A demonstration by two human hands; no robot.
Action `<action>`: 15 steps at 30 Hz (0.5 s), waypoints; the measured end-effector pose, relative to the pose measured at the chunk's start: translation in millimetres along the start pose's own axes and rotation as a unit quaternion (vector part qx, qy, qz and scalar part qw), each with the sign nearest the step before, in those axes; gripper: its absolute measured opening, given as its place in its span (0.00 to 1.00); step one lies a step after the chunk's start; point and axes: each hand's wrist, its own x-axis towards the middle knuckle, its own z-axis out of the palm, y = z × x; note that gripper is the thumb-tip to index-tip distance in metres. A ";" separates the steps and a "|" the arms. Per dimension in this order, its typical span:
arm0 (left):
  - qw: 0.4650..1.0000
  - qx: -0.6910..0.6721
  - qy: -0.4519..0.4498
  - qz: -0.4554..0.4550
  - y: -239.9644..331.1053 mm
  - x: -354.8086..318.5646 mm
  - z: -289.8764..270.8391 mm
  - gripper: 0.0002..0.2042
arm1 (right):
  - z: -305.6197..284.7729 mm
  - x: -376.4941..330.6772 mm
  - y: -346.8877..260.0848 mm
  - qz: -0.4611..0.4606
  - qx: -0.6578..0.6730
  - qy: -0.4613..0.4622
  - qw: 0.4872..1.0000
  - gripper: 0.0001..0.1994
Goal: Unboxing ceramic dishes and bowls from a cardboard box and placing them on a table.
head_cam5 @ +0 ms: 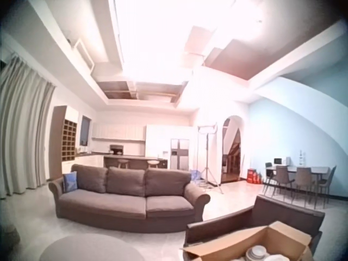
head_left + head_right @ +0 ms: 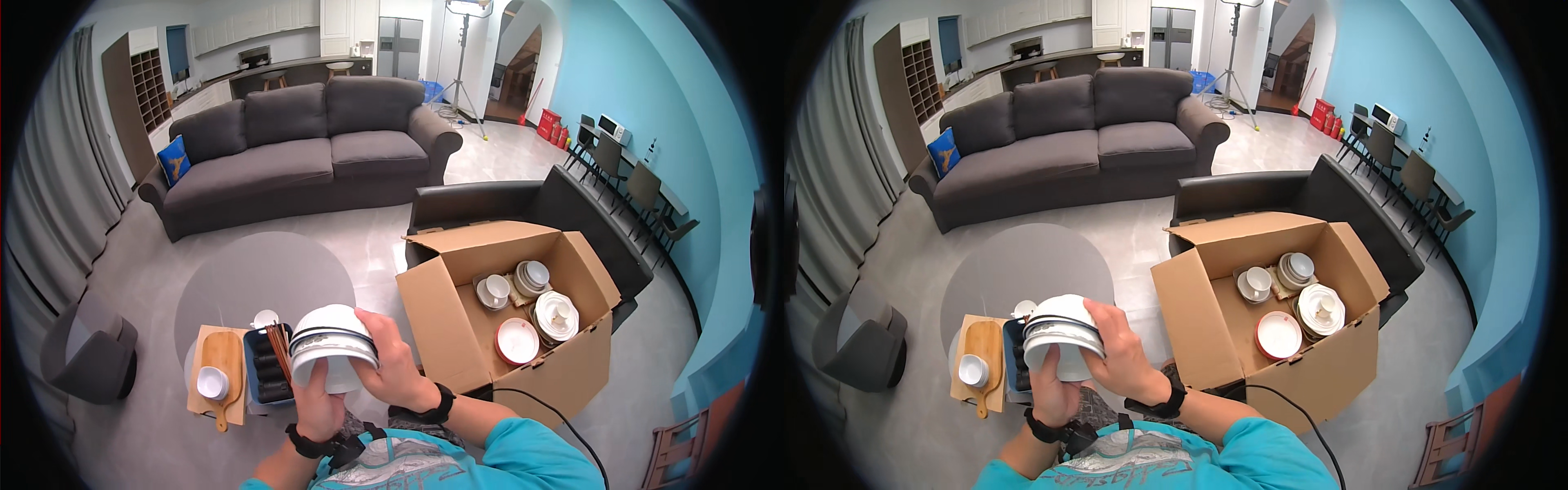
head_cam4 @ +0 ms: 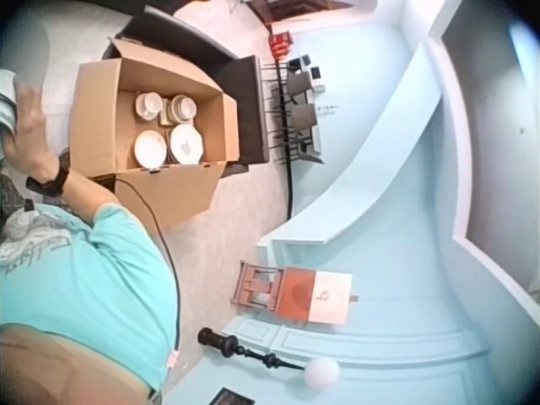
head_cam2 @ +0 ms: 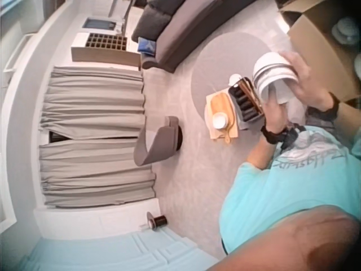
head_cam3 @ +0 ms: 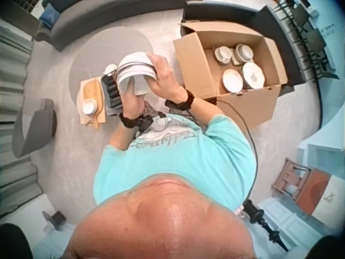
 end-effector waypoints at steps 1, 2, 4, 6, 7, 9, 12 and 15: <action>1.000 0.005 -0.013 0.023 0.6 0.8 5.1 0.20 | 0.2 -3.6 0.9 -0.013 -0.006 -0.005 1.000 0.32; 0.999 0.020 -0.019 0.034 -0.3 1.3 4.5 0.20 | 0.7 -5.7 -1.3 -0.024 -0.009 -0.002 1.000 0.33; 0.997 0.052 -0.032 0.055 -4.6 4.1 -1.1 0.21 | 1.4 -10.9 -6.1 -0.046 -0.016 0.003 0.999 0.35; 0.998 0.019 -0.042 0.035 -5.3 2.9 -10.6 0.25 | 1.9 -15.0 -6.0 -0.058 -0.008 -0.014 0.998 0.37; 0.999 0.016 -0.047 0.020 -5.2 2.5 -14.4 0.26 | -0.1 -13.2 -9.8 -0.079 -0.013 -0.014 0.997 0.38; 0.998 0.007 -0.062 -0.023 -3.3 2.3 -14.9 0.28 | -4.7 -13.7 -6.7 -0.122 -0.010 -0.023 0.992 0.40; 0.994 0.018 -0.077 -0.077 0.1 2.9 -11.8 0.28 | -9.3 -11.0 3.4 -0.111 0.118 -0.040 0.986 0.40; 0.980 -0.051 -0.108 -0.158 -0.6 0.4 -20.7 0.29 | -10.4 -12.5 5.4 0.068 0.312 -0.068 0.945 0.41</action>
